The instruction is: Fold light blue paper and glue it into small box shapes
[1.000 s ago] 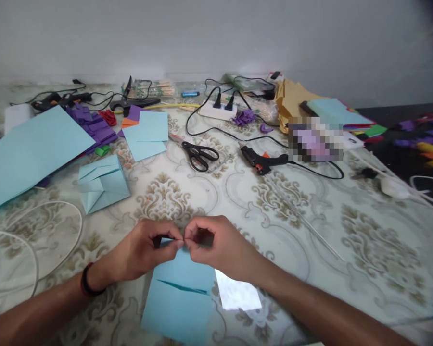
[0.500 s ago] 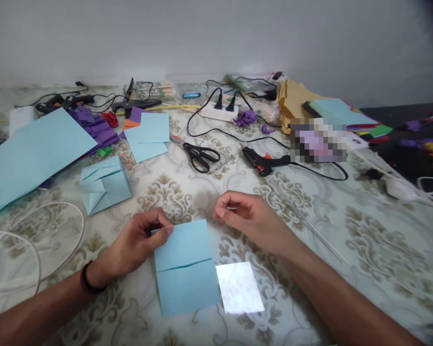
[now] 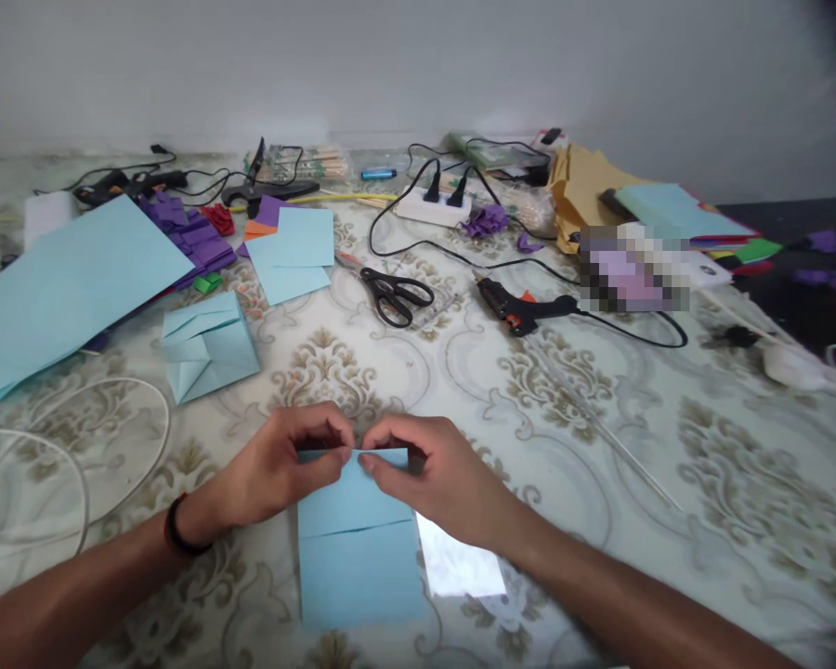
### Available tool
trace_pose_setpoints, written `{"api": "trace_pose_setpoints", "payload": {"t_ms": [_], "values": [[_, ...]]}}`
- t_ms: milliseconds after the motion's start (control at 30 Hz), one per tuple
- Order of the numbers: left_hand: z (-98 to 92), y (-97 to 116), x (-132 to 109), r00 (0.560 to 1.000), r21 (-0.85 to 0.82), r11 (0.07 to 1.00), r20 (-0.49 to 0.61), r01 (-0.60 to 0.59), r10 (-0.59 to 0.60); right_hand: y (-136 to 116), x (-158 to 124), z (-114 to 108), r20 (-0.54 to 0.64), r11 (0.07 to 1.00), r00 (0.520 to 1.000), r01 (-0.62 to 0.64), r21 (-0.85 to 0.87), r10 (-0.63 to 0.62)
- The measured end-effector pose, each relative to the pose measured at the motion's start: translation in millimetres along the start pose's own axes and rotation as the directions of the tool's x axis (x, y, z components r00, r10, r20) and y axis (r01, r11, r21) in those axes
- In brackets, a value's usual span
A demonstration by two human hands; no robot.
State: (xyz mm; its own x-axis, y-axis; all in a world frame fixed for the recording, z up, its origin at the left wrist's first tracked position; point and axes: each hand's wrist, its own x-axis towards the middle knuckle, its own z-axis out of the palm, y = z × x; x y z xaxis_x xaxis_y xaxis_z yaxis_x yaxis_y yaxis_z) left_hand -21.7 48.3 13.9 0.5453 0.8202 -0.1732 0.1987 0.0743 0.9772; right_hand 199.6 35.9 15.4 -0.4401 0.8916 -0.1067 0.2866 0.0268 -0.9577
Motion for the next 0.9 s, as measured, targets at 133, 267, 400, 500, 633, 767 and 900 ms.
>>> {"api": "trace_pose_setpoints", "payload": {"t_ms": [133,267,400,500,633,767,900], "values": [[-0.2,-1.1,2.1,0.999,0.005,1.000,0.037,0.018,-0.018,2.3,2.2,4.1,-0.013,0.998,0.998,0.057,0.002,-0.057],[-1.1,-0.9,2.6,0.998,-0.024,0.999,0.052,0.042,-0.041,3.7,2.5,2.8,-0.023,0.998,0.998,0.052,0.020,-0.052],[-2.1,-1.9,1.8,0.999,-0.050,0.998,0.017,0.032,-0.031,2.4,1.8,-2.3,-0.028,0.999,0.999,0.020,0.042,-0.019],[-3.0,-3.5,1.9,0.999,-0.064,0.997,-0.002,0.036,-0.037,1.1,1.8,-6.6,-0.033,0.998,0.999,0.000,0.062,0.002],[-4.5,-5.4,2.1,0.999,-0.053,0.998,-0.015,0.039,-0.040,2.0,2.5,-12.9,-0.024,0.996,0.999,-0.022,0.082,0.025],[-5.9,-7.0,2.6,0.998,-0.064,0.996,-0.028,0.054,-0.056,3.3,3.4,-21.1,-0.063,0.997,0.997,-0.041,0.064,0.045],[-7.1,-8.8,3.8,0.997,-0.113,0.991,-0.023,0.067,-0.070,3.2,3.8,-31.4,-0.032,0.995,0.999,-0.040,0.091,0.043]]}}
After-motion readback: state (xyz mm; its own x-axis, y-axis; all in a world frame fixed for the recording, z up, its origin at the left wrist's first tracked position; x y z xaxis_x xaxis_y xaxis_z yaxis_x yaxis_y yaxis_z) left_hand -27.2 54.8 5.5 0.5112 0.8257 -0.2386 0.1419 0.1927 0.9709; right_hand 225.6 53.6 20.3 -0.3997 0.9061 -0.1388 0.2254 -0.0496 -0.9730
